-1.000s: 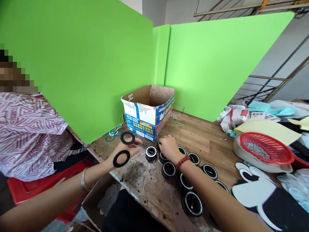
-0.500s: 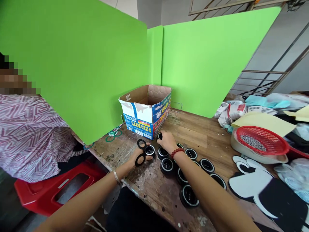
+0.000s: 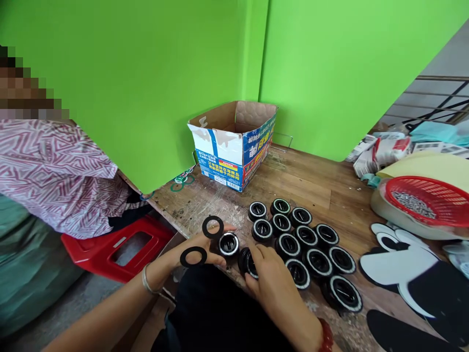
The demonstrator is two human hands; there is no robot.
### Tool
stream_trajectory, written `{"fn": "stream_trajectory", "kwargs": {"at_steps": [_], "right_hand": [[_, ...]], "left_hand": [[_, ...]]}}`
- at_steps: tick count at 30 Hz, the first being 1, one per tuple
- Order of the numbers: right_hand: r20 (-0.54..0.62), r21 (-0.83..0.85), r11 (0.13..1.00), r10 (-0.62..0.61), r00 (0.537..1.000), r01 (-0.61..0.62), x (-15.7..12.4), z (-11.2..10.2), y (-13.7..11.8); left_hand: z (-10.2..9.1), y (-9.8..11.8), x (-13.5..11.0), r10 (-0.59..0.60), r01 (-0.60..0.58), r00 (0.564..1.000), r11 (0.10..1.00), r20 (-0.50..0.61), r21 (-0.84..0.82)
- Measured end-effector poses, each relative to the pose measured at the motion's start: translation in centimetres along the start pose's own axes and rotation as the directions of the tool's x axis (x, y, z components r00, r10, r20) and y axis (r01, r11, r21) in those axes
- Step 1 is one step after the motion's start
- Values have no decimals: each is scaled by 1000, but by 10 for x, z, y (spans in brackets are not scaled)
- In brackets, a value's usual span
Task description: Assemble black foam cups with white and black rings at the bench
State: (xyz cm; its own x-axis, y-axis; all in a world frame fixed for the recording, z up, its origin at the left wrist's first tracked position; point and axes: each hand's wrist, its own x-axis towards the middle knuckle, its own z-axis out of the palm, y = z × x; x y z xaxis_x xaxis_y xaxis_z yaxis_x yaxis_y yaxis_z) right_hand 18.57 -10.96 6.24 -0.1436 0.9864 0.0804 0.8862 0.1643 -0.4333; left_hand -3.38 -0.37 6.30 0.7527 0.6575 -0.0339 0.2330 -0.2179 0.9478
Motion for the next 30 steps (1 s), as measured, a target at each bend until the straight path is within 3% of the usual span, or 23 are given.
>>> {"fn": "stream_trajectory", "kwargs": {"at_steps": [4,6,10,13,16,19,21,22,23,25,27,30], "right_hand": [[-33,-108,994,-2,999,-2,0,2,3],[-78,-110,994,-29,997,20,2,-3,-1],[-204,176,982,-35,978,71,13,-25,-18],[-93,461,887,82,992,-30,21,-37,-31],[45,605,785,133,990,-133,22,-37,-37],[2,635,766,124,992,-97,11,-33,-42],[-113,625,781,106,988,-12,0,-35,-46],[-179,619,785,104,978,30,-4,-37,-48],[-232,617,785,115,966,55,-8,-40,-48],[-283,650,759,203,937,32,-10,-45,-47],[-242,730,681,342,908,-62,-8,-48,-42],[-97,841,506,490,866,-192,1,-43,-31]], "left_hand": [[2,20,-12,18,-3,986,996,-167,92],[5,27,-18,46,-20,980,990,-193,138],[15,38,-26,84,-72,996,971,-41,230],[26,45,-28,77,-99,994,941,82,323],[37,46,-28,90,-139,985,915,144,379],[42,41,-28,104,-155,983,914,152,374],[43,34,-27,75,-88,996,944,52,317],[43,30,-25,44,-28,998,960,-51,279],[44,27,-23,4,41,983,969,-182,242],[46,19,-18,-77,173,899,967,-431,187],[52,12,-12,-114,250,821,953,-560,173],[66,3,-2,-119,280,815,938,-568,205]]}}
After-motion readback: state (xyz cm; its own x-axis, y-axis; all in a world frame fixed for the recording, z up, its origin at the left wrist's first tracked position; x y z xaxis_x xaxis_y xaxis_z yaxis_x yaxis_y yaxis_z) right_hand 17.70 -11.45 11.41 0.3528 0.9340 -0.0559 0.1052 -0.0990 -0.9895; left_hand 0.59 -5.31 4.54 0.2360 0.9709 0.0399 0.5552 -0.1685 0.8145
